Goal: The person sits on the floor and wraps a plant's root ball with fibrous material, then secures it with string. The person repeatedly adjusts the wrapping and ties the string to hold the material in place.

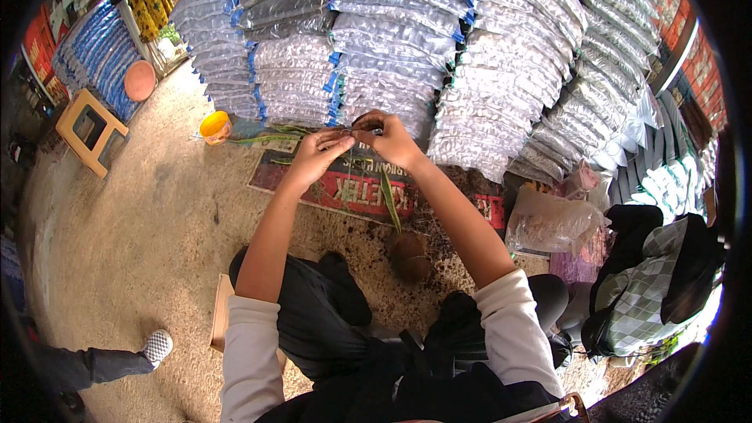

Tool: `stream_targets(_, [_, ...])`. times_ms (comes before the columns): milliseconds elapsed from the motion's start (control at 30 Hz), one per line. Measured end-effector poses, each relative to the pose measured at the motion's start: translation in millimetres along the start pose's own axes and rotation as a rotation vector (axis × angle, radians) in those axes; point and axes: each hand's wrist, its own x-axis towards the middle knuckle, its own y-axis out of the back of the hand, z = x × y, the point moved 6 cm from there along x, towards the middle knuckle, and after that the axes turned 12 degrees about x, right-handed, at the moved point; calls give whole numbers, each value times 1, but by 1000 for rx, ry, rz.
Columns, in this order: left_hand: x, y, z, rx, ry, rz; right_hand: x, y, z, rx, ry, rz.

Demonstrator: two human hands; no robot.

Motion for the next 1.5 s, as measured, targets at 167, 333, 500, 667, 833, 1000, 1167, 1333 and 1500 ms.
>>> stream_targets(167, [2, -2, -1, -97, -4, 0, -2, -1, 12, 96, -137, -26])
stream_targets(333, [0, 7, -4, -358, 63, 56, -9, 4, 12, 566, -335, 27])
stream_targets(500, [4, 16, -15, -610, 90, 124, -7, 12, 4, 933, -315, 80])
stream_targets(667, [19, 40, -45, -802, -33, -20, 1, 16, 5, 1071, -253, -14])
stream_targets(833, [16, 79, -43, -532, 71, 181, 2, 39, 5, 783, -378, 96])
stream_targets(1000, [9, 125, -55, 70, 82, 375, 14, 97, 13, 158, -271, 239])
stream_targets(1167, [6, 168, -81, 397, -3, 515, 16, 169, 6, -503, -7, 388])
stream_targets(1333, [-1, 203, -104, 573, 0, 574, -1, 214, -21, -1039, -159, 398])
stream_targets(1500, [-20, 216, -98, 770, 135, 582, -27, 264, -52, -1285, -299, 496])
